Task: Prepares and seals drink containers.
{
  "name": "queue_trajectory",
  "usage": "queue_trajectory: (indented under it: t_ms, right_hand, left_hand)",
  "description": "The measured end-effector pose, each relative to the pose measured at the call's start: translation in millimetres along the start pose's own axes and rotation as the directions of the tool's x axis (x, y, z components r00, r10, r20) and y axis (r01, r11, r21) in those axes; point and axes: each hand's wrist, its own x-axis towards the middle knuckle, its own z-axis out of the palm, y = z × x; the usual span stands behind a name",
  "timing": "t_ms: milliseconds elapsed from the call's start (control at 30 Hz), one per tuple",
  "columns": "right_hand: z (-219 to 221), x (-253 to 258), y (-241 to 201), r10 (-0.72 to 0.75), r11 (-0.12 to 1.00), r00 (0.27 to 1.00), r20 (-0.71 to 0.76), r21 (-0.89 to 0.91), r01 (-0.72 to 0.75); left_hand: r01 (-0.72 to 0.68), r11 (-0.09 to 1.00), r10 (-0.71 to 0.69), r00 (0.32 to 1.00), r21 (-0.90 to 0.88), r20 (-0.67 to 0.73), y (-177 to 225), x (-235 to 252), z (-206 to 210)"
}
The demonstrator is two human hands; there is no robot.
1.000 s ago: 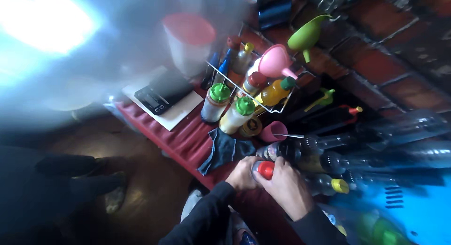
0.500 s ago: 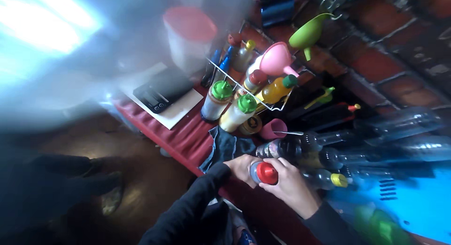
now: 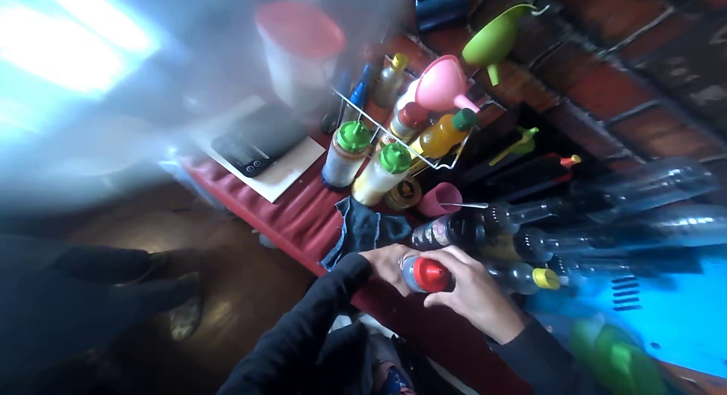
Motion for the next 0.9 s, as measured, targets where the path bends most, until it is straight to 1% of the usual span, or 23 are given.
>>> queue_trajectory:
  t_ms: [100,167,233,267,300,333,367,400,433,467,500,533,567,600,633,667,700,733,767,800,833,867,900]
  right_hand:
    - [16.0,-3.4,-6.6,0.101,0.983,0.984,-0.146,-0.138,-0.121]
    - [23.1,0.6,-14.1,0.213,0.936,0.955,-0.207,-0.237,-0.260]
    - [13.0,6.1,-26.2,0.375,0.854,0.916,-0.145,-0.329,-0.402]
    - [3.1,6.1,-30.1,0.413,0.842,0.905,-0.099,-0.337,-0.421]
    - [-7.3,3.4,-29.6,0.382,0.869,0.921,-0.076,-0.310,-0.386]
    - [-15.4,-1.5,-23.6,0.264,0.919,0.961,-0.086,-0.281,-0.277]
    - [-24.4,-5.5,-17.1,0.146,0.951,0.989,-0.033,-0.271,-0.149]
    - [-31.3,-5.3,-10.3,0.037,0.964,0.997,0.072,-0.266,-0.017]
    - [-33.0,-1.7,-3.5,-0.060,0.964,0.983,0.171,-0.246,0.101]
    - [-28.9,1.2,2.6,-0.124,0.962,0.966,0.227,-0.210,0.173]
    - [-22.7,2.5,6.2,-0.148,0.964,0.960,0.238,-0.180,0.194]
    - [-17.2,2.7,5.4,-0.122,0.969,0.969,0.214,-0.186,0.163]
    - [-11.0,2.0,0.5,-0.063,0.967,0.986,0.155,-0.233,0.098]
    - [-0.7,-0.2,-5.8,0.003,0.956,0.999,0.046,-0.292,0.010]
    - [10.6,-2.7,-12.1,0.070,0.933,0.995,-0.071,-0.347,-0.090]
    - [15.5,-2.8,-19.4,0.174,0.894,0.977,-0.125,-0.395,-0.210]
    - [11.1,1.2,-28.8,0.341,0.841,0.936,-0.092,-0.415,-0.347]
    - [3.0,5.7,-35.5,0.483,0.790,0.876,-0.022,-0.422,-0.446]
    - [-5.9,6.5,-37.9,0.556,0.765,0.830,0.054,-0.423,-0.485]
    - [-12.5,3.8,-35.1,0.547,0.780,0.833,0.080,-0.410,-0.473]
    - [-15.8,-2.2,-27.5,0.449,0.832,0.893,0.028,-0.376,-0.407]
    - [-18.2,-9.2,-19.0,0.311,0.889,0.950,-0.039,-0.341,-0.305]
    - [-21.5,-13.9,-11.9,0.182,0.932,0.982,-0.042,-0.310,-0.186]
  left_hand:
    - [0.018,0.999,-0.017,0.999,0.029,-0.038,3.2,-1.9,6.7]
    - [0.046,0.999,-0.044,0.993,0.010,-0.114,4.8,-4.1,14.8]
    - [0.041,0.999,-0.045,0.976,-0.028,-0.212,2.9,-4.3,25.8]
    - [0.035,0.999,-0.043,0.967,-0.034,-0.252,1.1,-4.2,30.4]
    - [0.033,0.999,-0.042,0.961,-0.038,-0.272,0.1,-4.3,31.1]
    - [0.034,0.998,-0.045,0.962,-0.044,-0.270,0.1,-4.8,29.2]
    - [0.034,0.998,-0.047,0.968,-0.056,-0.247,1.0,-5.7,26.4]
    - [0.036,0.997,-0.049,0.976,-0.064,-0.214,2.0,-6.3,22.8]
    - [0.037,0.997,-0.048,0.982,-0.065,-0.181,3.3,-6.6,18.9]
    - [0.038,0.997,-0.047,0.988,-0.065,-0.146,3.8,-7.0,16.7]
    - [0.038,0.997,-0.045,0.993,-0.066,-0.105,2.9,-6.9,14.9]
    - [0.032,0.997,-0.037,0.996,-0.067,-0.079,1.7,-5.9,12.5]
    - [0.025,0.998,-0.030,0.997,-0.065,-0.071,0.8,-5.0,10.6]
    - [0.027,0.998,-0.032,0.996,-0.062,-0.079,0.0,-5.1,11.4]
    - [0.035,0.998,-0.040,0.994,-0.049,-0.104,-0.4,-6.3,15.6]
    - [0.051,0.998,-0.057,0.986,-0.038,-0.154,0.5,-6.5,22.1]
    - [0.071,0.997,-0.077,0.970,-0.034,-0.230,1.5,-6.0,29.6]
    - [0.084,0.995,-0.099,0.944,-0.060,-0.313,2.0,-5.9,38.9]
    - [0.079,0.992,-0.110,0.915,-0.095,-0.387,1.0,-6.3,49.0]
    - [0.069,0.990,-0.116,0.894,-0.124,-0.433,-0.5,-7.3,53.4]
    - [0.061,0.988,-0.118,0.891,-0.141,-0.438,-1.6,-8.7,50.7]
    - [0.059,0.986,-0.118,0.903,-0.154,-0.412,-2.3,-11.1,45.7]
    - [0.050,0.986,-0.108,0.921,-0.160,-0.374,-3.2,-14.1,40.5]
